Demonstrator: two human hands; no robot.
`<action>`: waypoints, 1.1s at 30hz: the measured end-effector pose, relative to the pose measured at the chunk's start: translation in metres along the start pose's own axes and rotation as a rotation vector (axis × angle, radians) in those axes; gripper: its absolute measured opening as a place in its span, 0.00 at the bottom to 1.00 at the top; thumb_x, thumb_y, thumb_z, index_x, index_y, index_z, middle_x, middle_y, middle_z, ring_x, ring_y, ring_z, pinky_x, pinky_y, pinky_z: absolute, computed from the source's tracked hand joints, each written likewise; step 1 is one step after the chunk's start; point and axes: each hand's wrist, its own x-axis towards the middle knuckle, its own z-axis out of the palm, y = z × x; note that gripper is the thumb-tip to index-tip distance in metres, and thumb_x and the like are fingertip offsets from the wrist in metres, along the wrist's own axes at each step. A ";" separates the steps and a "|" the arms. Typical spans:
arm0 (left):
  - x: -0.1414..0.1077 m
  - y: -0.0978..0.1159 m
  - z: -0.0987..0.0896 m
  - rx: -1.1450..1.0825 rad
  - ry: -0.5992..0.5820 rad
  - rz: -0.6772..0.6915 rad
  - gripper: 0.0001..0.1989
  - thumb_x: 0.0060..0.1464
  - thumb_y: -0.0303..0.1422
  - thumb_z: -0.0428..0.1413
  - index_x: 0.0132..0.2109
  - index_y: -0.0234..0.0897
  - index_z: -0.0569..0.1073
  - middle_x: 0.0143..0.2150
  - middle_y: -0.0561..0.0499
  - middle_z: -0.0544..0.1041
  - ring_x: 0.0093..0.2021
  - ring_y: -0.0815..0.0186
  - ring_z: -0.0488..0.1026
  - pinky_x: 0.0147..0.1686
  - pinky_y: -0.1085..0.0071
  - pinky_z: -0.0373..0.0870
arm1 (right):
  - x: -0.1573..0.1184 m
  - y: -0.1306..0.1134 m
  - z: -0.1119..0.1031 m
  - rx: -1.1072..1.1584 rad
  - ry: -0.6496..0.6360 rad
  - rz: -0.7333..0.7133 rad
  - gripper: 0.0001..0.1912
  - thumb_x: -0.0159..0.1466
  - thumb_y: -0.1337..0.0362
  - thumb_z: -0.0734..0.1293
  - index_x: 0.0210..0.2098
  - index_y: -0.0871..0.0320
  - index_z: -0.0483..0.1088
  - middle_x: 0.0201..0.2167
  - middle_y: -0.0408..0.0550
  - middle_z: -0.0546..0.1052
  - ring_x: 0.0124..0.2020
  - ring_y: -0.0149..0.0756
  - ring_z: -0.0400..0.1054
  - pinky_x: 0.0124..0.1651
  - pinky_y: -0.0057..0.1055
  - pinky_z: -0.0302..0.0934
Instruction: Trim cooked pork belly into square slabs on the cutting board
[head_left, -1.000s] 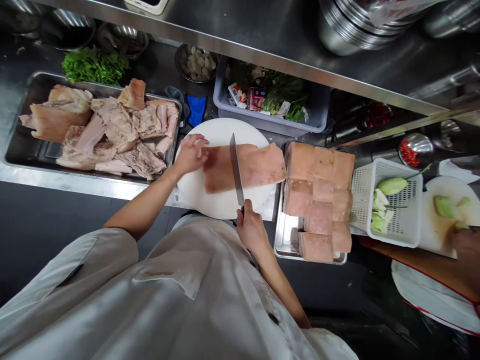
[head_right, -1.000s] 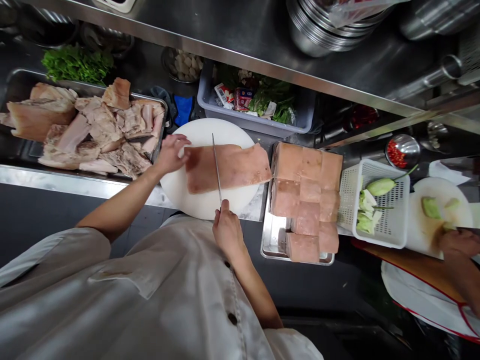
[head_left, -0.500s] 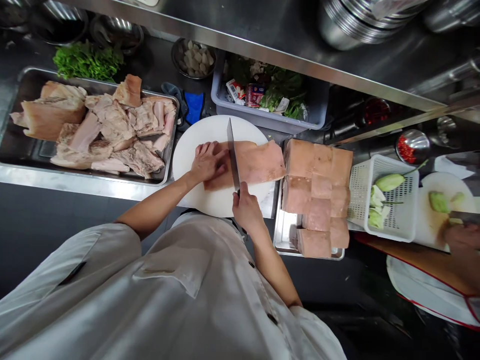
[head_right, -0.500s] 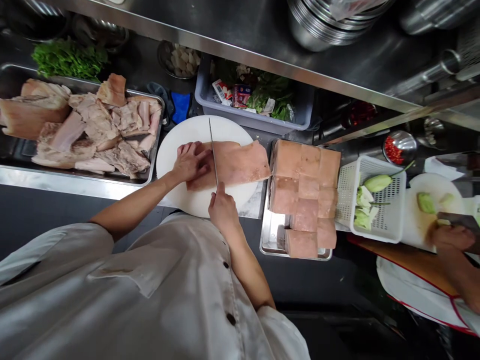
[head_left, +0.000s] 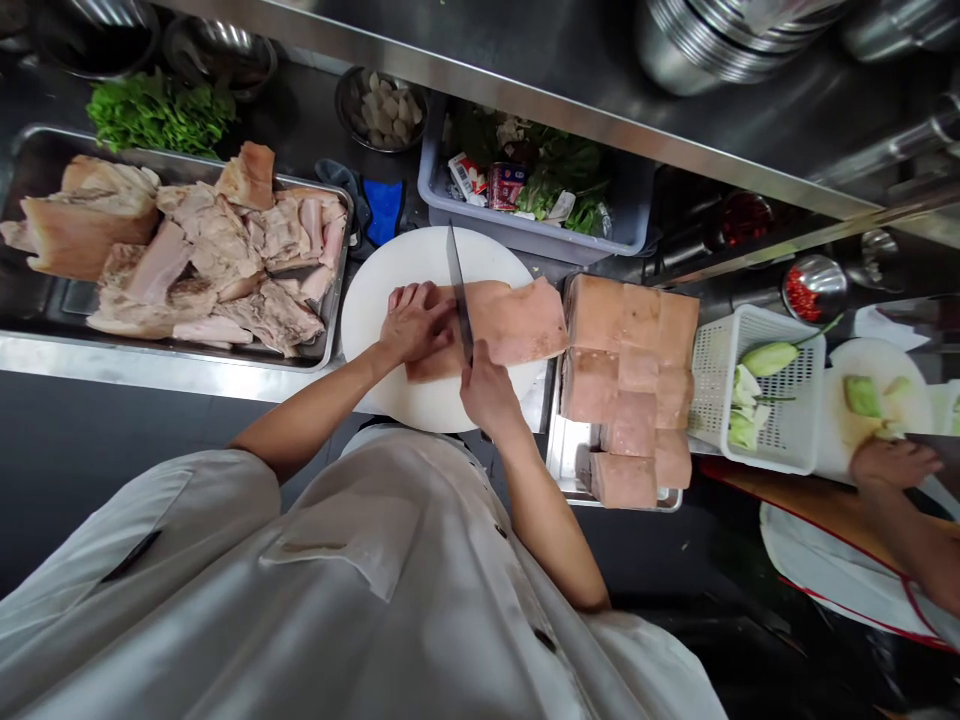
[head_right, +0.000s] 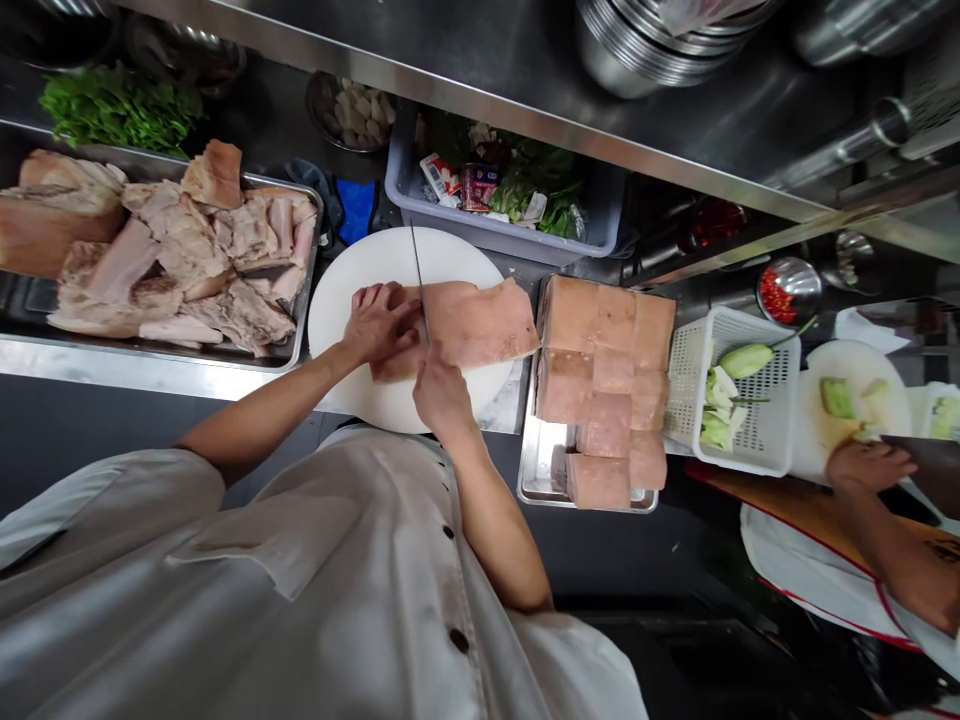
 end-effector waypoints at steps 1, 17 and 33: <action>-0.001 0.000 0.000 -0.002 0.002 0.002 0.29 0.59 0.44 0.59 0.67 0.47 0.73 0.69 0.37 0.63 0.65 0.39 0.58 0.65 0.41 0.51 | -0.015 0.005 0.001 -0.002 -0.018 0.020 0.14 0.74 0.67 0.55 0.57 0.59 0.62 0.32 0.50 0.78 0.33 0.45 0.73 0.35 0.35 0.59; -0.002 0.000 0.005 -0.029 0.046 0.003 0.28 0.57 0.43 0.61 0.64 0.47 0.76 0.70 0.38 0.63 0.66 0.39 0.59 0.66 0.38 0.51 | -0.047 0.026 0.017 -0.040 -0.101 0.079 0.13 0.75 0.64 0.55 0.55 0.59 0.64 0.30 0.52 0.78 0.31 0.46 0.74 0.32 0.34 0.58; -0.063 0.002 0.038 -0.807 0.338 -0.725 0.28 0.55 0.41 0.60 0.60 0.36 0.70 0.53 0.40 0.76 0.50 0.55 0.75 0.50 0.57 0.73 | -0.001 0.051 0.055 0.038 -0.038 0.005 0.23 0.75 0.62 0.55 0.65 0.65 0.59 0.40 0.58 0.81 0.40 0.50 0.76 0.41 0.35 0.61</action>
